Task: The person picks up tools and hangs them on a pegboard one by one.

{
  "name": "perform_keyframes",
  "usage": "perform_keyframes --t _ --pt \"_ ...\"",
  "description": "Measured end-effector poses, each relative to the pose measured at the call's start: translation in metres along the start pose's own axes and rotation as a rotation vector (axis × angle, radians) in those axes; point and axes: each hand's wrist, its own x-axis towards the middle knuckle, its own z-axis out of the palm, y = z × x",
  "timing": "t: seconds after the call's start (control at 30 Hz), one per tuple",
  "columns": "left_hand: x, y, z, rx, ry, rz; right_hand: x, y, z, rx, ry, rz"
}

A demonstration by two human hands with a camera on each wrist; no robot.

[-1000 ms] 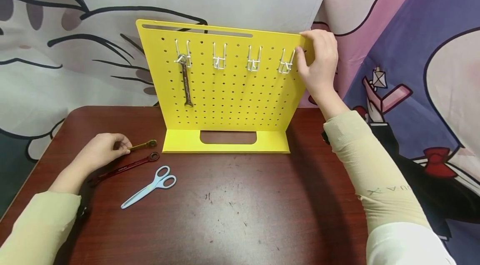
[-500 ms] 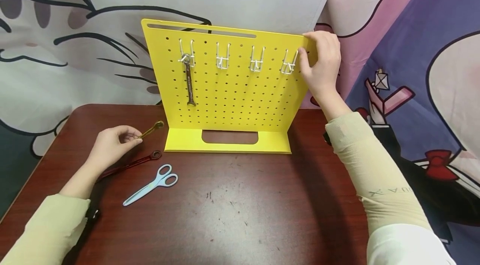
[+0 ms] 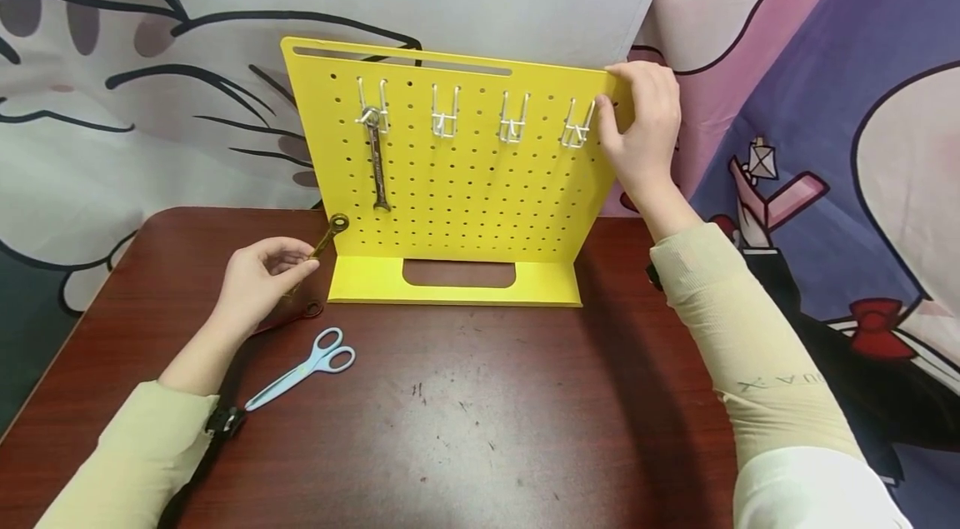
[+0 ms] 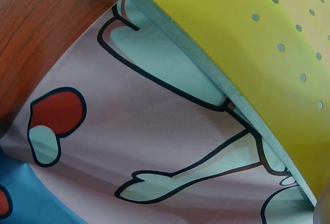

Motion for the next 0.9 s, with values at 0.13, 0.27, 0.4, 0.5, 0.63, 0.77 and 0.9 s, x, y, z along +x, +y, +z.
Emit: perform_keyframes --t 0.13,0.27,0.4,0.5,0.63,0.77,0.9 --pt "-0.001 0.011 0.013 -0.097 -0.006 -0.002 0.0 -0.001 0.001 0.0 -0.004 -0.001" --pt "0.0 0.023 0.026 -0.184 -0.016 0.005 0.001 -0.001 0.002 -0.003 -0.004 -0.003" --pt "0.0 0.034 0.04 -0.219 -0.018 0.004 0.001 -0.001 0.002 -0.002 -0.005 -0.003" --pt "0.001 0.042 0.05 -0.248 -0.016 0.0 0.001 -0.002 0.002 -0.006 -0.004 -0.005" --pt "0.006 0.053 0.062 -0.313 -0.013 -0.011 0.001 -0.001 0.001 -0.008 -0.002 -0.003" --pt "0.013 0.062 0.073 -0.394 -0.009 -0.022 0.0 -0.001 0.001 -0.007 0.004 -0.01" --pt "0.021 0.072 0.084 -0.479 0.0 -0.028 0.0 -0.001 0.0 -0.002 0.01 -0.012"
